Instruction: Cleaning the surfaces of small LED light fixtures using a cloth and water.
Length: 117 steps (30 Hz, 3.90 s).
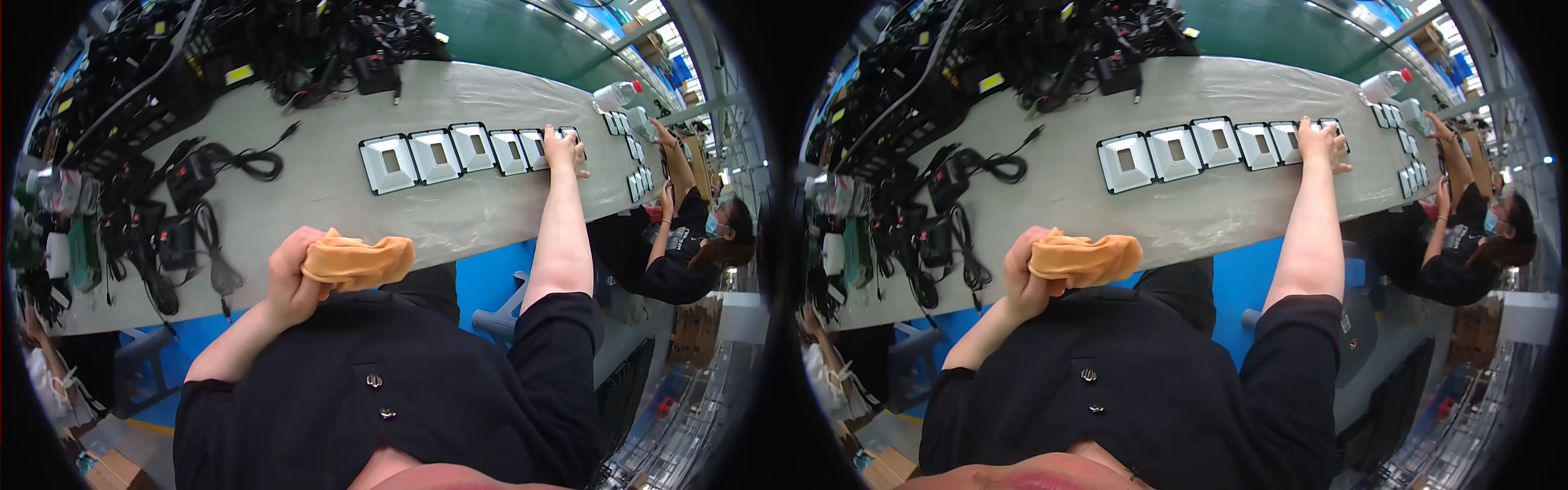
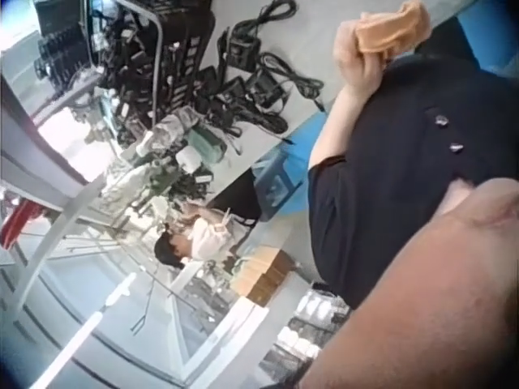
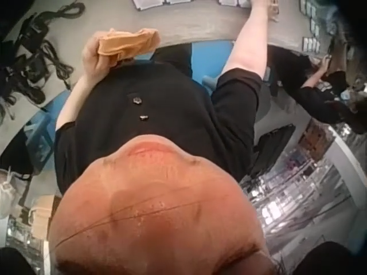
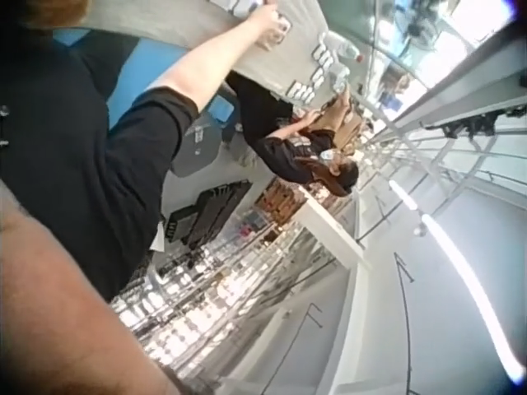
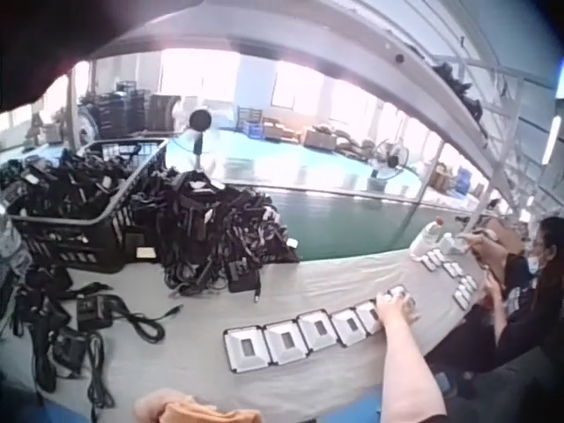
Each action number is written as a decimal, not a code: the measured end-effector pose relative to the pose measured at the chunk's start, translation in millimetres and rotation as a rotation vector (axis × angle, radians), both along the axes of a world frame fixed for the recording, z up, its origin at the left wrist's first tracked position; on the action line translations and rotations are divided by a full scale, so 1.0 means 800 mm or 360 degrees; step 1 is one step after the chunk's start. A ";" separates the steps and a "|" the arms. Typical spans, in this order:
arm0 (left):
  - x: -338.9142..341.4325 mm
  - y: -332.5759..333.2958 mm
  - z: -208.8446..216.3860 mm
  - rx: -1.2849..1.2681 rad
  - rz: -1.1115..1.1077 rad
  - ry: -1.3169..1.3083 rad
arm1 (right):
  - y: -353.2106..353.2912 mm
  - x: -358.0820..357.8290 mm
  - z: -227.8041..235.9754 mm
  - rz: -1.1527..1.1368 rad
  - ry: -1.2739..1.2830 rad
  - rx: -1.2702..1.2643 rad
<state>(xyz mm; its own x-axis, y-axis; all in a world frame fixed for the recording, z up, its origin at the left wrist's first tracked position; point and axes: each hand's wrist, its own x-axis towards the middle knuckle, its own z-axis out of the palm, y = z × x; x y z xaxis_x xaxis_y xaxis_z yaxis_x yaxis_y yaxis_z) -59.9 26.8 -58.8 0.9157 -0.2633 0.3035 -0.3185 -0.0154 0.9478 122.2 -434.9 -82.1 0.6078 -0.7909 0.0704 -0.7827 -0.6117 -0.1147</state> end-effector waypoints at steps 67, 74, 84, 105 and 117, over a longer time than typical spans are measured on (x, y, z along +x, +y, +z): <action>0.462 0.348 0.109 0.1818 0.1052 0.0769 | 0.104 -0.268 0.065 0.0404 -0.1742 0.2791; 0.412 0.355 0.198 -0.0231 0.1141 0.0444 | 0.111 -0.285 0.079 0.0635 -0.1782 0.2872; 0.229 0.254 0.359 -0.0983 0.0420 -0.0450 | 0.133 -0.331 0.097 0.0920 -0.1817 0.3100; -0.064 -0.026 0.116 -0.0075 -0.0321 -0.0762 | 0.305 -0.338 0.176 0.2370 -0.1524 0.0583; -0.063 -0.029 0.109 -0.0001 -0.0331 -0.0926 | 0.322 -0.340 0.178 0.2400 -0.1327 0.0350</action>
